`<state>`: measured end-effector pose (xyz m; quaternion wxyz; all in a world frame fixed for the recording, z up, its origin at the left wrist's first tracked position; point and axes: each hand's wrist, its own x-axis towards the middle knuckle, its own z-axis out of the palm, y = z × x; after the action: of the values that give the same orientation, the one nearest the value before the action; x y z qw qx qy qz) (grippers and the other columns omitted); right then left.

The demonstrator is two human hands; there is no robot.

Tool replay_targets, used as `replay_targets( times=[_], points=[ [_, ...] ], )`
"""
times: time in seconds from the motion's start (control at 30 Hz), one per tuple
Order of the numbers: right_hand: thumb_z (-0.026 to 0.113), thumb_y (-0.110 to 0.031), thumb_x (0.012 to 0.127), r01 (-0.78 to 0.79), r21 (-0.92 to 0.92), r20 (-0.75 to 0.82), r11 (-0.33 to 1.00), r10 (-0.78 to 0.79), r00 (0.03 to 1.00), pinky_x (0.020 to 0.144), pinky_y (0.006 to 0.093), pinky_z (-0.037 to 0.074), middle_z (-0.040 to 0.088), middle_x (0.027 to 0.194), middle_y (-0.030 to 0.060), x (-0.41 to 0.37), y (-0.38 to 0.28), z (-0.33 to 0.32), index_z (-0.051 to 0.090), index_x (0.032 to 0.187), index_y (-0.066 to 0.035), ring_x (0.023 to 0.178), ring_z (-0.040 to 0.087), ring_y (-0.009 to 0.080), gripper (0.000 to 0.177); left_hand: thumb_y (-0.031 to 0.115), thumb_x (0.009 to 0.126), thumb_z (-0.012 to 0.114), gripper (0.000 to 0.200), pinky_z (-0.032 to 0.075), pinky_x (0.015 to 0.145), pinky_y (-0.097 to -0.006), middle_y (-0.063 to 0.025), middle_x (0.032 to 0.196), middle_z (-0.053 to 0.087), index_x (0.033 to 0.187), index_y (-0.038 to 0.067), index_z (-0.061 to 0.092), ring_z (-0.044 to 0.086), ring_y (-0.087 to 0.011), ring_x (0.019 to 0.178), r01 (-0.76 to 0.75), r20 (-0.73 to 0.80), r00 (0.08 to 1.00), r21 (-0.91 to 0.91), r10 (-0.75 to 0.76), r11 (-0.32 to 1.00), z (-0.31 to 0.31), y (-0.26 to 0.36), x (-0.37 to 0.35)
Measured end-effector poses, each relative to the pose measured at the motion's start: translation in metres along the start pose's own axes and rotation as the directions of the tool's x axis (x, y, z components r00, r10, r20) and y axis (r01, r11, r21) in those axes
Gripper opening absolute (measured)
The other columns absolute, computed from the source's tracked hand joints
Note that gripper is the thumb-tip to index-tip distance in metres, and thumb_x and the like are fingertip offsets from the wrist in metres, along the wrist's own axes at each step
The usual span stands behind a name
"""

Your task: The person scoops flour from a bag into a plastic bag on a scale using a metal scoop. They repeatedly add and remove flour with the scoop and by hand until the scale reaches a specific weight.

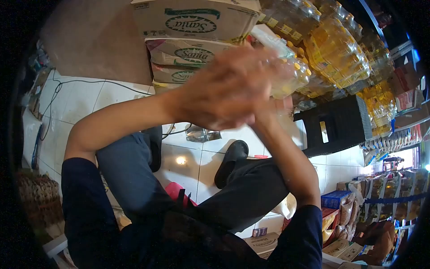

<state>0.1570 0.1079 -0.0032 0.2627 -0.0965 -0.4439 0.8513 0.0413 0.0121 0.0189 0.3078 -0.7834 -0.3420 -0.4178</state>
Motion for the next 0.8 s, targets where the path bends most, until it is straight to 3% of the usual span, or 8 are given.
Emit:
replay_targets(
  times=[0.13, 0.23, 0.4, 0.47, 0.53, 0.57, 0.73, 0.8],
  points=[
    [0.031, -0.063, 0.092, -0.253, 0.212, 0.243, 0.944, 0.199, 0.949, 0.109, 0.046, 0.029, 0.041, 0.138, 0.0176, -0.012, -0.002, 0.052, 0.039, 0.135, -0.003, 0.13, 0.038, 0.0331, 0.074, 0.048, 0.084, 0.057, 0.067, 0.02, 0.113, -0.051, -0.0116, 0.151, 0.028, 0.144, 0.027, 0.034, 0.019, -0.0302, 0.142, -0.128, 0.156, 0.974, -0.222, 0.165, 0.967, 0.013, -0.03, -0.029],
    [0.038, -0.06, 0.09, -0.096, 0.152, 0.2, 0.984, 0.064, 0.978, 0.114, 0.0466, 0.021, 0.025, 0.148, 0.0255, 0.0, -0.022, 0.023, 0.018, 0.147, -0.005, 0.14, 0.022, 0.0366, 0.082, 0.047, 0.086, 0.055, 0.072, 0.012, 0.115, -0.051, -0.0142, 0.155, 0.016, 0.148, 0.03, 0.025, 0.013, -0.0346, 0.143, 0.15, 0.302, 0.937, 0.112, -0.178, 0.982, 0.015, -0.053, -0.063],
    [0.026, -0.065, 0.092, 0.226, 0.058, -0.09, 0.972, -0.22, 0.971, 0.112, 0.0485, 0.022, 0.028, 0.145, 0.0289, 0.02, -0.04, -0.008, 0.028, 0.14, -0.002, 0.136, 0.026, 0.0393, 0.079, 0.048, 0.08, 0.064, 0.086, 0.005, 0.113, -0.0579, -0.0159, 0.156, 0.007, 0.15, 0.028, 0.017, 0.003, -0.0364, 0.144, 0.335, 0.224, 0.905, 0.146, -0.36, 0.931, 0.011, -0.051, -0.082],
    [0.032, -0.064, 0.091, 0.231, 0.092, -0.223, 0.969, -0.206, 0.953, 0.11, 0.0487, 0.025, 0.036, 0.141, 0.0257, 0.03, -0.03, -0.034, 0.032, 0.137, -0.004, 0.131, 0.035, 0.0374, 0.075, 0.055, 0.084, 0.056, 0.079, 0.004, 0.113, -0.0583, -0.0144, 0.156, 0.008, 0.149, 0.028, 0.02, 0.004, -0.0353, 0.144, 0.189, 0.226, 0.948, 0.16, -0.222, 0.969, 0.019, -0.038, -0.078],
    [0.036, -0.064, 0.091, 0.14, -0.051, -0.446, 0.989, -0.148, 0.883, 0.108, 0.0468, 0.028, 0.045, 0.134, 0.0191, 0.03, 0.005, -0.023, 0.038, 0.133, -0.008, 0.123, 0.043, 0.0326, 0.07, 0.06, 0.086, 0.05, 0.074, 0.003, 0.114, -0.058, -0.0135, 0.155, 0.016, 0.148, 0.029, 0.024, 0.009, -0.0356, 0.144, -0.023, 0.237, 0.971, 0.141, -0.012, 0.99, 0.035, -0.026, -0.073],
    [0.035, -0.064, 0.091, 0.106, -0.009, -0.39, 0.994, -0.101, 0.915, 0.108, 0.0463, 0.028, 0.044, 0.135, 0.018, 0.029, 0.008, -0.016, 0.037, 0.134, -0.008, 0.124, 0.043, 0.0319, 0.071, 0.063, 0.085, 0.048, 0.073, 0.007, 0.114, -0.0562, -0.0134, 0.153, 0.023, 0.146, 0.029, 0.028, 0.014, -0.0336, 0.143, -0.158, 0.191, 0.969, -0.014, 0.158, 0.987, 0.052, -0.027, -0.084],
    [0.032, -0.065, 0.091, -0.169, 0.171, -0.014, 0.971, 0.174, 0.985, 0.107, 0.0439, 0.031, 0.038, 0.141, 0.0127, 0.009, 0.032, 0.022, 0.031, 0.142, -0.009, 0.126, 0.04, 0.0285, 0.076, 0.05, 0.079, 0.062, 0.076, 0.018, 0.113, -0.0498, -0.0136, 0.152, 0.027, 0.145, 0.028, 0.031, 0.024, -0.0286, 0.141, -0.308, 0.149, 0.924, -0.259, 0.353, 0.916, 0.037, -0.06, -0.078],
    [0.029, -0.063, 0.093, -0.304, 0.223, 0.163, 0.926, 0.273, 0.948, 0.113, 0.0471, 0.022, 0.029, 0.148, 0.0181, 0.008, 0.027, 0.024, 0.029, 0.143, -0.009, 0.134, 0.032, 0.0306, 0.074, 0.04, 0.077, 0.064, 0.078, 0.02, 0.113, -0.0499, -0.0149, 0.152, 0.026, 0.146, 0.028, 0.03, 0.025, -0.0301, 0.141, -0.148, 0.223, 0.959, -0.129, 0.174, 0.981, 0.027, -0.074, -0.092]
  ],
)
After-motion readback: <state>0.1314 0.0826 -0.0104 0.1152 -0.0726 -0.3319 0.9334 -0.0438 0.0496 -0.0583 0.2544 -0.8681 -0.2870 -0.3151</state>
